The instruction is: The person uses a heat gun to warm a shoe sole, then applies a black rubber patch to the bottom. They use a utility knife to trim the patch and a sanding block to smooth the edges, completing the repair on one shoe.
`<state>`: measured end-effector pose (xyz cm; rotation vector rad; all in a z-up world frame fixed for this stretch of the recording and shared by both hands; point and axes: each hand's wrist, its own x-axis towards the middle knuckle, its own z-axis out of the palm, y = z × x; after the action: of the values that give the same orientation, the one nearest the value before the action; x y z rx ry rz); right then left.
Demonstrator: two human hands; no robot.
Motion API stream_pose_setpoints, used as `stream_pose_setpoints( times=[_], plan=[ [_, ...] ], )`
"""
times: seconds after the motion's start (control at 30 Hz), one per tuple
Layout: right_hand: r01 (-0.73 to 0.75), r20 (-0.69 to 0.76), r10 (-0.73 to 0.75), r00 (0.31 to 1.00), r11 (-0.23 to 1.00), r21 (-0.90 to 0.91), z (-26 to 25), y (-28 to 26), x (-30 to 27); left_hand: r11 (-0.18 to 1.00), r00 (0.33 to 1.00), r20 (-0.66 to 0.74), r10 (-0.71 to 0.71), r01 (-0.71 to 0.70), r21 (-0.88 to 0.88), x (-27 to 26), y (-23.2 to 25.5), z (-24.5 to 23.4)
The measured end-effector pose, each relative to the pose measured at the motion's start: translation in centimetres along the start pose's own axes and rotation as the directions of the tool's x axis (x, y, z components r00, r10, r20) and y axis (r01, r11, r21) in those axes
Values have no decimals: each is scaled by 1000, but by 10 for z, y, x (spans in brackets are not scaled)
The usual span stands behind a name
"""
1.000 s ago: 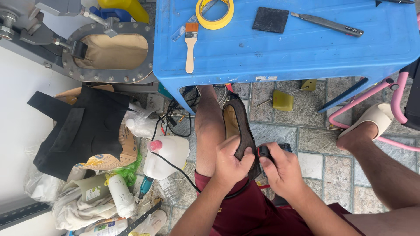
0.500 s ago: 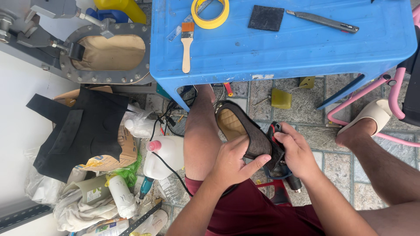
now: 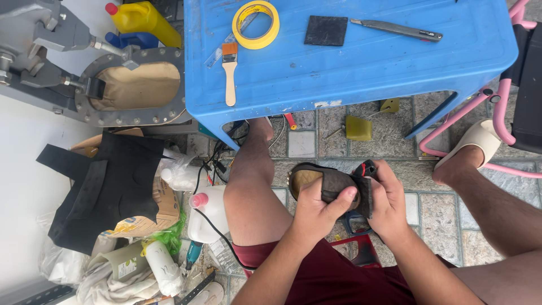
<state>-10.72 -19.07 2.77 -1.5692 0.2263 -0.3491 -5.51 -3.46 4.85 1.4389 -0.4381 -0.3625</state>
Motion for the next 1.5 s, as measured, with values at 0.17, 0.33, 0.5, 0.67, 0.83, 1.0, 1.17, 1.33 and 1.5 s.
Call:
stream_pose_setpoints(
  times=[0.17, 0.33, 0.5, 0.67, 0.83, 1.0, 1.17, 1.33, 1.5],
  plan=[
    [82, -39, -92, 995, 972, -218, -6, -1, -4, 998, 999, 14, -33, 34, -57, 4, -1, 2],
    [129, -27, -139, 990, 961, -243, -14, 1, -6, 972, 983, 6, -182, 181, -151, 5, -1, 5],
    [166, -3, -176, 984, 934, -316, -18, -5, -10, 967, 974, -12, -225, 222, -123, 8, -7, 8],
    [255, 111, -230, 967, 889, -381, -22, -15, -4, 948, 962, -25, -272, 264, -177, 12, -17, 8],
    [468, 246, -399, 883, 790, -397, -30, -14, 2, 846, 925, -27, -379, 335, -414, 14, -9, 13],
    [129, 69, -120, 990, 982, -135, -27, -3, 3, 610, 784, 61, -618, 527, -592, 14, 22, 11],
    [-435, 152, 407, 900, 856, 280, -9, 2, 12, 921, 951, -12, -310, 297, -252, 3, 34, 3],
    [-351, 151, 321, 935, 900, 259, 7, 4, 15, 850, 912, -20, -409, 373, -371, 0, 14, -10],
    [33, 67, -24, 997, 991, -131, 11, 10, -2, 860, 887, -120, -446, 387, -334, -4, -9, -10]
  ],
)
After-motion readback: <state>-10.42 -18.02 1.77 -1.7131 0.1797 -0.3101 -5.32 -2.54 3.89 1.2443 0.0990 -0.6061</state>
